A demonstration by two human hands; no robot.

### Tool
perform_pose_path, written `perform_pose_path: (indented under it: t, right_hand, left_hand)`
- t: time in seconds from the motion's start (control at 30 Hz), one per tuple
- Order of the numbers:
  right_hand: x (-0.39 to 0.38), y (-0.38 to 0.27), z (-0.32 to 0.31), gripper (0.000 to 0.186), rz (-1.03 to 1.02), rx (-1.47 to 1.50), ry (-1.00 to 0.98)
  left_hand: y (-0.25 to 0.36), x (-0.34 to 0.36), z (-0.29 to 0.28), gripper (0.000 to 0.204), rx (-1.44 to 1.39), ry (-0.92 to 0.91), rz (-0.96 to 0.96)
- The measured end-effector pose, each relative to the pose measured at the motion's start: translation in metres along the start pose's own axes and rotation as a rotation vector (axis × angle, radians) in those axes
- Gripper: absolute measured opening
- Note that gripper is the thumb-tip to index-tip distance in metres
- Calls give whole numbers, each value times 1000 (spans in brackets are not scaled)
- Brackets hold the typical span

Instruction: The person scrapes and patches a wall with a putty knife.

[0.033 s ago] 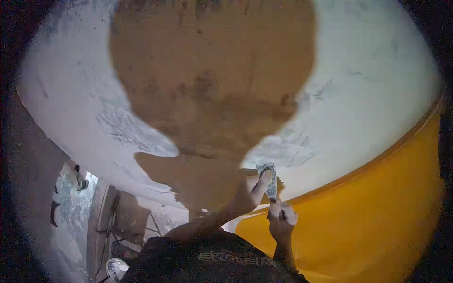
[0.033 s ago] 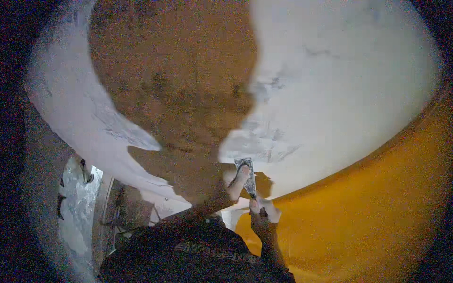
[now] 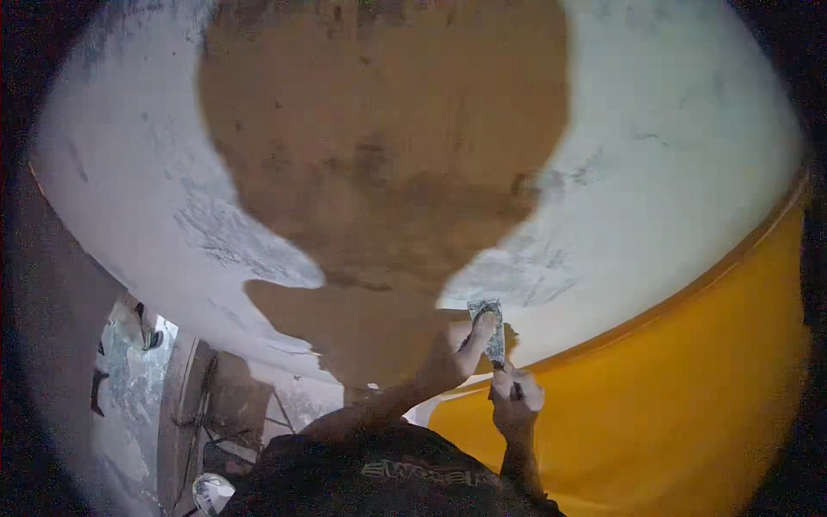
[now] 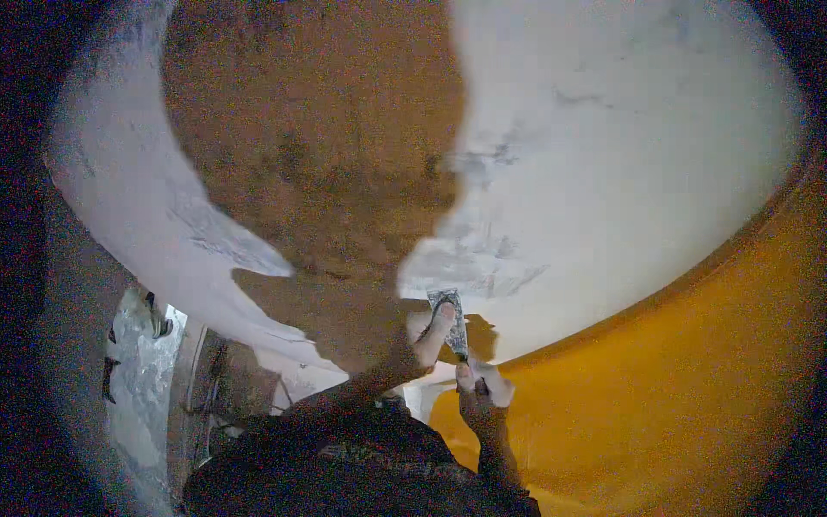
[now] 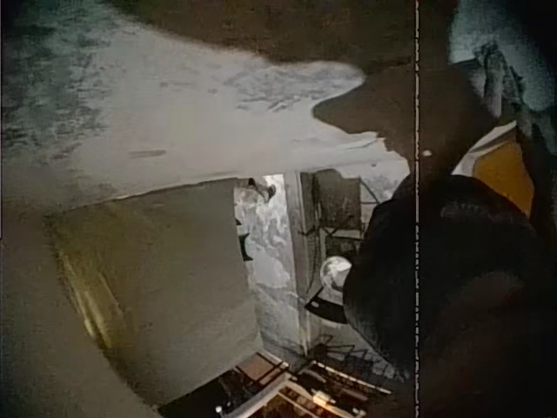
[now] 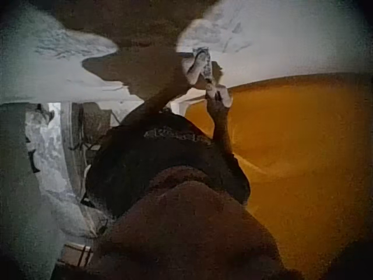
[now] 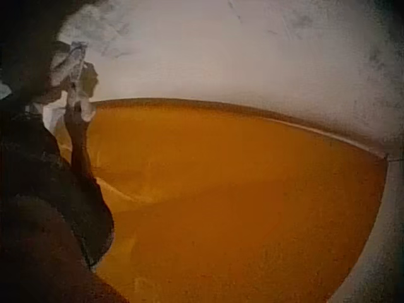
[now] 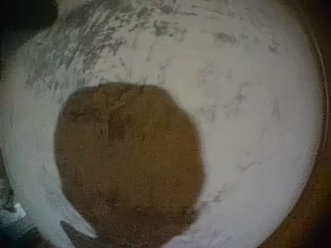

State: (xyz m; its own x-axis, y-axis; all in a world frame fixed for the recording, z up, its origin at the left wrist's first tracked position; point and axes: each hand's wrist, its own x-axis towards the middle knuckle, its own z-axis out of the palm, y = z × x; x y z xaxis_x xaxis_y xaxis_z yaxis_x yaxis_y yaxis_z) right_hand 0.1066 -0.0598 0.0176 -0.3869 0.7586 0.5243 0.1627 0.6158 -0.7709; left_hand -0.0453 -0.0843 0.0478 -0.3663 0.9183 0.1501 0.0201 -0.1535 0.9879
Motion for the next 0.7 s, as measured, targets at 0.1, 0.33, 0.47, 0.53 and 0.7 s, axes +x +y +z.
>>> perform_pose_path:
  t: [0.1, 0.33, 0.47, 0.53, 0.7]
  right_hand:
    - [8, -4, 3, 11, -31, -97, 27]
    - [0, 6, 3, 20, 112, -47, 10]
    - [-7, 9, 7, 22, 98, -95, 53]
    - [-7, 8, 12, 22, 93, -28, 64]
    - [-3, 8, 26, 19, 80, 141, 96]
  left_hand:
    - [8, 1, -5, 38, -104, 101, 191]
    - [-17, 10, 1, 44, -5, 28, 67]
    - [-29, 8, 7, 44, -81, 71, 178]
    - [-24, 6, 4, 44, -98, 86, 213]
    - [1, 4, -6, 40, 86, 91, 231]
